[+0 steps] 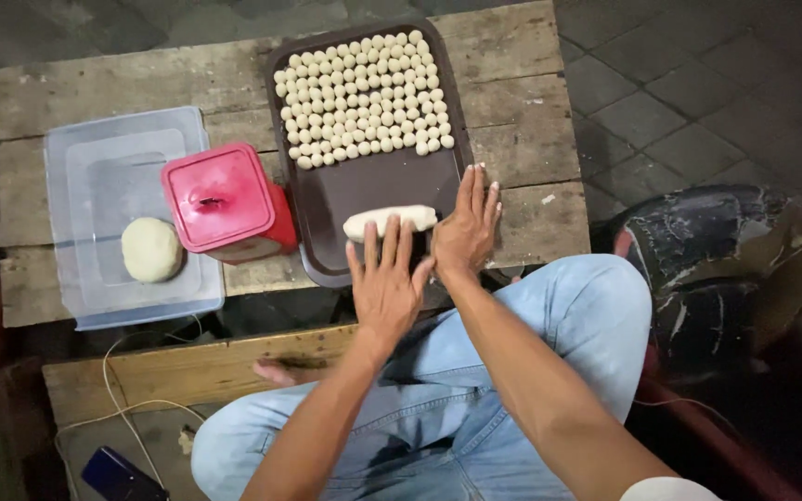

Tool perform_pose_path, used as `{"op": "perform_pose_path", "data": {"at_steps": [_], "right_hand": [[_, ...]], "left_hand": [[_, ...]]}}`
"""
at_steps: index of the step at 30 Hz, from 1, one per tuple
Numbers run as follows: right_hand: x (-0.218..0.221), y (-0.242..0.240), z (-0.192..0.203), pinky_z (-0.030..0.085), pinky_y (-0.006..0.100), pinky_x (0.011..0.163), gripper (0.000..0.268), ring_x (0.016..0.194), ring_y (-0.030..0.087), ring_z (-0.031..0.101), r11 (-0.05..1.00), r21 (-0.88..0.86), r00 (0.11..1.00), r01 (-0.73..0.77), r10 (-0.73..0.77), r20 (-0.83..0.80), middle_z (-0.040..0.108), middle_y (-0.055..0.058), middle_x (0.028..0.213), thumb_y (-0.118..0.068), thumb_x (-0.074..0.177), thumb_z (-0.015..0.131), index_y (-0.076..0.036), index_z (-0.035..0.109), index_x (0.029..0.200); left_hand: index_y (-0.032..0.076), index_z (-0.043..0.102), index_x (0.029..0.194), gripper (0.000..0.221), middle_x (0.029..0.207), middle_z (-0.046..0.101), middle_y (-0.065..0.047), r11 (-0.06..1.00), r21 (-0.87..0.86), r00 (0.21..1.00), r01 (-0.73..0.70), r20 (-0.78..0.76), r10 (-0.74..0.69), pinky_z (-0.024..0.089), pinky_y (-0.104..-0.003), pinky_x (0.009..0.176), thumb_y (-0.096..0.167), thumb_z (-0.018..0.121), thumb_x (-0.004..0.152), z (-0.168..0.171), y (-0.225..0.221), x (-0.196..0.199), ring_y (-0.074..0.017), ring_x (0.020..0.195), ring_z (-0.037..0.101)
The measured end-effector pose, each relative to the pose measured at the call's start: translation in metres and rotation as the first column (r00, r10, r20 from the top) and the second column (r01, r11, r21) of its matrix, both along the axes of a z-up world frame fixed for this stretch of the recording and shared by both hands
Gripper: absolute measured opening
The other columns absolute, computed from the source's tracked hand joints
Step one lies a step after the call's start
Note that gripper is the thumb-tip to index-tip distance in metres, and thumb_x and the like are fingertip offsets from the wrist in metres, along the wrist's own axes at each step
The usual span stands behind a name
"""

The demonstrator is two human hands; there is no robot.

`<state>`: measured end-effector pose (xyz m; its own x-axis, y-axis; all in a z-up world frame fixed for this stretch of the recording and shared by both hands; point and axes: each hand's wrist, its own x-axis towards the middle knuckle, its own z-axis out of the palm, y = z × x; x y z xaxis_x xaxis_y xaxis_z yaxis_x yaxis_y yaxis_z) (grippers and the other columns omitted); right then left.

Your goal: Shaping small dough balls by hand and arranging them on a tray

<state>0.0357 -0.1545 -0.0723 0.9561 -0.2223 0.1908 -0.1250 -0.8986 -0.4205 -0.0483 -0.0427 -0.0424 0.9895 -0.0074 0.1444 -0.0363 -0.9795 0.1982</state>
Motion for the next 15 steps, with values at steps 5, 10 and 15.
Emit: {"op": "perform_pose_path", "data": {"at_steps": [5,10,15], "right_hand": [[-0.005,0.001,0.001,0.036,0.057,0.119,0.064,0.145,0.042,0.043,1.000,0.006,0.999,-0.007,0.007,0.041,0.044,0.006,0.162,-0.001,0.096,0.049,-0.016,0.041,0.158],[-0.003,0.002,0.012,0.036,0.060,0.116,0.064,0.144,0.047,0.043,0.999,0.042,0.999,-0.012,0.011,0.040,0.045,0.009,0.161,0.002,0.096,0.049,-0.013,0.043,0.157],[-0.001,-0.003,-0.012,0.036,0.058,0.118,0.062,0.145,0.044,0.043,1.000,0.003,1.000,-0.008,0.008,0.026,0.044,0.008,0.161,-0.001,0.098,0.048,-0.014,0.042,0.158]], "left_hand": [[0.023,0.041,0.160,0.067,0.168,0.031,-0.010,0.997,-0.012,0.991,-0.077,0.111,0.078,0.017,-0.068,0.121,0.063,0.037,0.105,-0.022,0.016,0.100,-0.0426,0.156,0.019],[0.027,0.037,0.163,0.072,0.173,0.009,-0.009,0.985,-0.039,0.981,-0.167,0.092,0.170,0.010,-0.066,0.125,0.070,0.030,0.106,-0.028,0.009,0.113,-0.0411,0.158,0.003],[0.027,0.053,0.151,0.065,0.168,0.030,-0.014,0.990,0.007,0.983,-0.142,0.119,0.140,0.032,-0.062,0.117,0.067,0.036,0.103,0.011,-0.018,0.000,-0.0489,0.150,0.032]]}}
